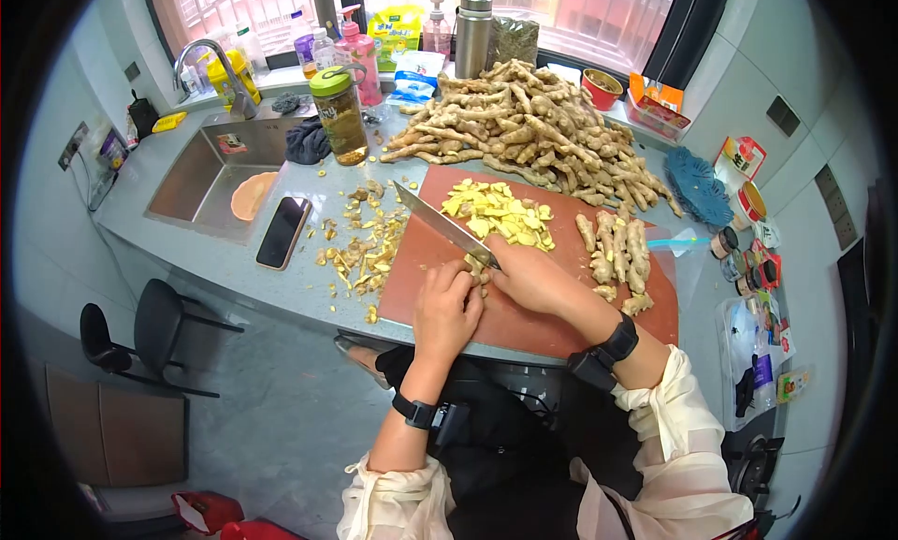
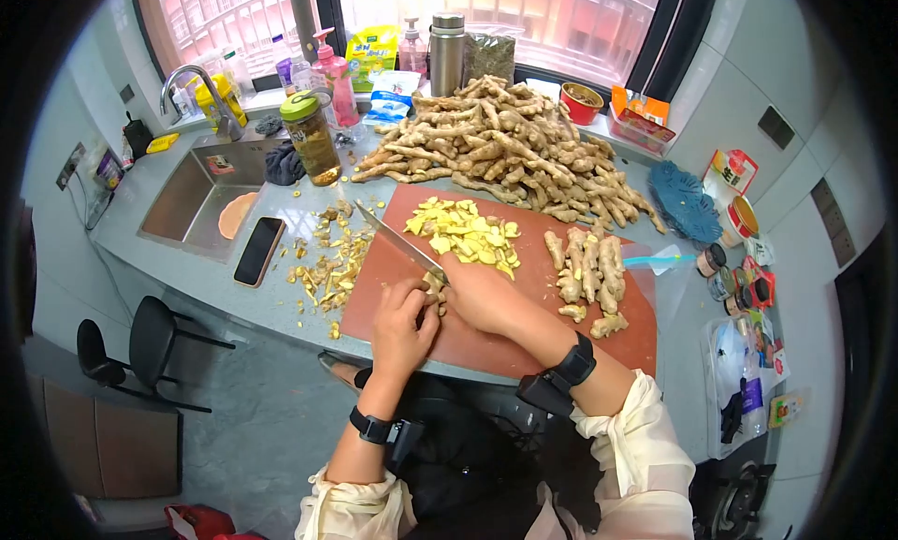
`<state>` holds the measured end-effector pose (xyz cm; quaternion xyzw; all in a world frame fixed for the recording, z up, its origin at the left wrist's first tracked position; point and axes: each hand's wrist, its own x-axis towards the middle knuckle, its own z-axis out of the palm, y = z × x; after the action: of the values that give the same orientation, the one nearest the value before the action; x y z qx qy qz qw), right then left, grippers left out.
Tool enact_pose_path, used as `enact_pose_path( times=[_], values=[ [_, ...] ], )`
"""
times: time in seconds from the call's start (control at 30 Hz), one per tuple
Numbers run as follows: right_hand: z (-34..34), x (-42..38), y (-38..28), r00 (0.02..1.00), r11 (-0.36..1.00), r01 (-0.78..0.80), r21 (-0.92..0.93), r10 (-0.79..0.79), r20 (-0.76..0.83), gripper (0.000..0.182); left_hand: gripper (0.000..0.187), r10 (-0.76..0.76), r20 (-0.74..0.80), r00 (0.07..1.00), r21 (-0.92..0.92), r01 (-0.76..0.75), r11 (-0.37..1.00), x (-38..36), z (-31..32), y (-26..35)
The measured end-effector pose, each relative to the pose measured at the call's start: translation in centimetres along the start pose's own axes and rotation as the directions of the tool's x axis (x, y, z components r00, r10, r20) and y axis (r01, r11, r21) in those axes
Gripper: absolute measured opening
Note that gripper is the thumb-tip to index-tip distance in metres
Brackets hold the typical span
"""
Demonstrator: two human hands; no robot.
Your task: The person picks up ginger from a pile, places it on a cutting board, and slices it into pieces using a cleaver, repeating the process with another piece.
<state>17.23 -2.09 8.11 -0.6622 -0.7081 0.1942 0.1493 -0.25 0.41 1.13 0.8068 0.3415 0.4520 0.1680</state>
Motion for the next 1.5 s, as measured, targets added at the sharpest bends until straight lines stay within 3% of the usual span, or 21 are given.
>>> enact_pose_path(
  times=[0.1,0.3,0.4,0.7,0.77,1.1,1.5],
  values=[
    [-0.5,-1.2,0.9,0.999,0.999,0.021,0.049,-0.020,-0.027,0.028,0.010,0.006,-0.012,1.000,-0.004,-0.006,1.000,0.0,0.1,-0.2],
    [-3.2,-5.1,0.7,0.995,0.994,-0.093,0.053,0.090,0.051,0.035,0.009,-0.003,-0.005,1.000,-0.009,0.003,1.000,-0.1,0.0,-0.1],
    [-3.6,-5.8,0.8,0.998,0.997,-0.064,0.046,0.064,0.006,0.035,0.009,-0.010,-0.002,1.000,-0.007,0.010,1.000,-0.2,0.1,-0.1],
    [-3.6,-5.6,0.3,0.997,0.999,-0.048,0.016,0.047,0.057,0.036,0.009,-0.017,-0.004,1.000,-0.022,0.017,1.000,-0.1,0.0,-0.1],
    [-3.8,-5.5,0.0,0.988,0.994,-0.105,-0.022,0.107,0.116,0.036,0.009,-0.013,-0.001,1.000,-0.021,0.013,1.000,-0.1,-0.1,0.0],
    [-4.4,-5.9,-0.1,0.995,0.998,-0.063,0.010,0.062,0.074,0.035,0.009,-0.020,0.007,1.000,-0.009,0.020,1.000,-0.1,0.1,-0.2],
    [-3.7,-4.9,-1.7,0.981,0.979,-0.119,-0.164,0.141,0.132,0.030,0.009,-0.034,0.022,0.999,-0.022,0.034,0.999,0.0,0.0,-0.1]
  ],
)
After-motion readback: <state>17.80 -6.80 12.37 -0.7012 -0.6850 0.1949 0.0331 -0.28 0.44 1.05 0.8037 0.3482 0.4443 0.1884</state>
